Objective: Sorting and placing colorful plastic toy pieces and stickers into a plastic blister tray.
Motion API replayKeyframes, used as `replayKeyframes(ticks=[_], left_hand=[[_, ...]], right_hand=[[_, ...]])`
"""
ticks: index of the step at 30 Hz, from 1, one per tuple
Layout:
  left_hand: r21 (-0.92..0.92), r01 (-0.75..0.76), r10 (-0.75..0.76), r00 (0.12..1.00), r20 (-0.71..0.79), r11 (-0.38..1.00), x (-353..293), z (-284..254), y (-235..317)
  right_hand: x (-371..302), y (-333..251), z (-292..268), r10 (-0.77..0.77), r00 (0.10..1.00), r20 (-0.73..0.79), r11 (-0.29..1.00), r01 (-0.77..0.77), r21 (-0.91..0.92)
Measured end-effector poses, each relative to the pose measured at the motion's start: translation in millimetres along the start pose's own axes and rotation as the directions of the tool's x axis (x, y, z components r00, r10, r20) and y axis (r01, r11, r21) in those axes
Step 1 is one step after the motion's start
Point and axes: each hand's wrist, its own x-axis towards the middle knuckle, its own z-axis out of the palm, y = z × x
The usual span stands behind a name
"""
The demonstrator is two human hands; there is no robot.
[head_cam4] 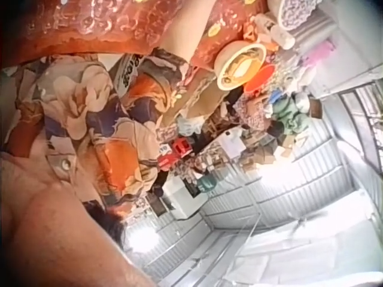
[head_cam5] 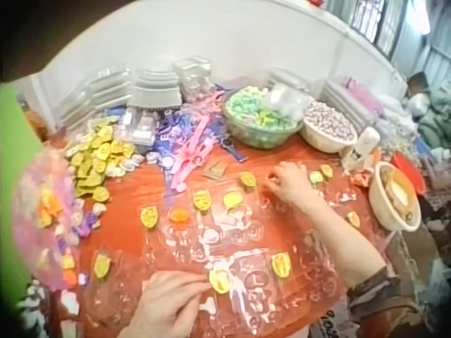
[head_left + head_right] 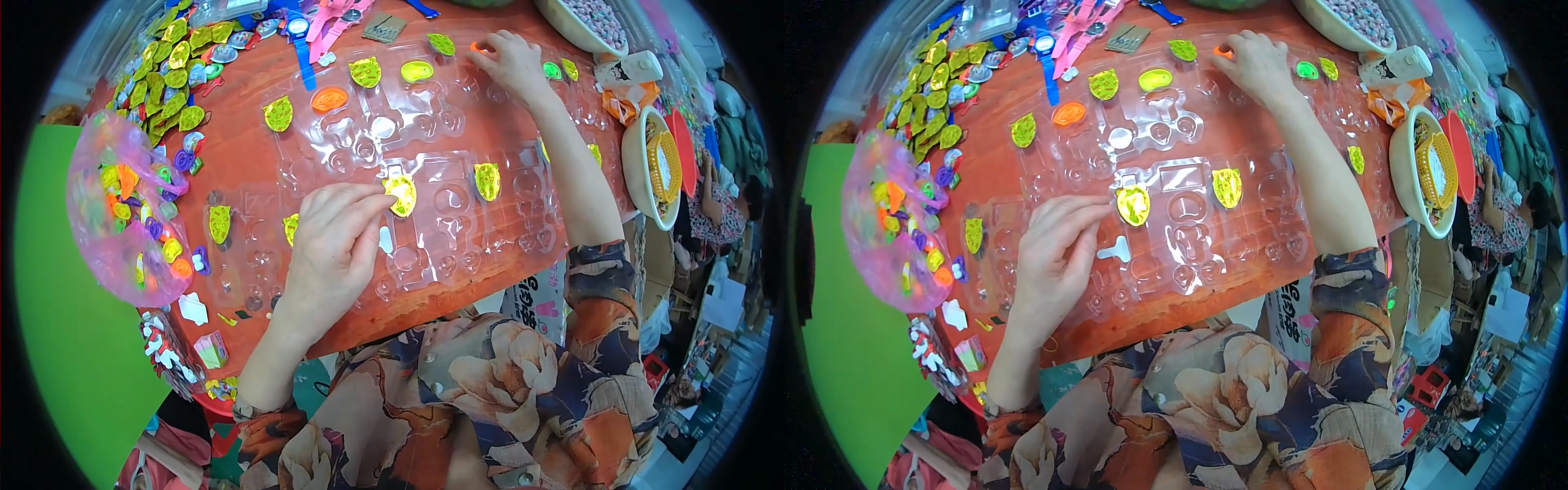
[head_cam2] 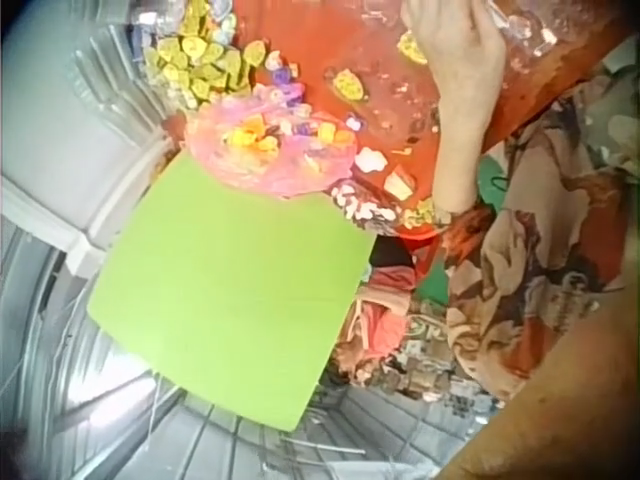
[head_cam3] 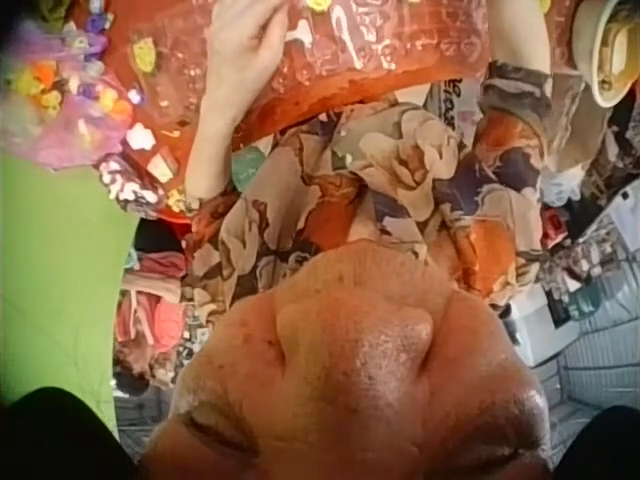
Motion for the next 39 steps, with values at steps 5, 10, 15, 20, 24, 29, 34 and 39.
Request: replayKeyframes(ticks=[5, 10, 15, 20, 24, 29, 34, 39], left_hand=[[0.015, 0.101, -0.101, 0.995, 0.023, 0.995, -8, -6, -7], [0.031, 0.121, -0.122, 0.992, 0.019, 0.992, -7, -3, -12], [0.013, 0.086, -0.087, 0.996, 0.026, 0.996, -3, 6, -7], [0.033, 0.098, -0.099, 0.994, 0.034, 0.995, -6, 8, -12], [0.057, 0.108, -0.11, 0.993, 0.035, 0.993, -7, 7, -11], [0.073, 0.096, -0.098, 0.995, 0.026, 0.993, -9, 7, -13], [0.062, 0.097, -0.1, 0.994, 0.038, 0.993, -7, 9, -12], [-0.097, 0.092, -0.084, 0.993, 0.082, 0.991, 24, 19, -5]], right_hand=[[-1, 13, 6, 0.094, 0.995, 0.027, 0.971, -0.098, 0.216], [8, 13, 1, 0.246, 0.967, 0.063, 0.906, -0.252, 0.339], [20, 0, -1, 0.363, 0.904, 0.225, 0.92, -0.386, 0.065], [19, 13, 6, 0.337, 0.909, 0.246, 0.909, -0.382, 0.168], [19, 32, 15, 0.318, 0.941, 0.115, 0.88, -0.339, 0.332], [17, 27, 12, 0.18, 0.979, 0.096, 0.969, -0.193, 0.156], [16, 30, 1, 0.143, 0.987, 0.07, 0.984, -0.15, 0.098], [9, 4, -53, 0.148, 0.987, 0.065, 0.786, -0.157, 0.597]])
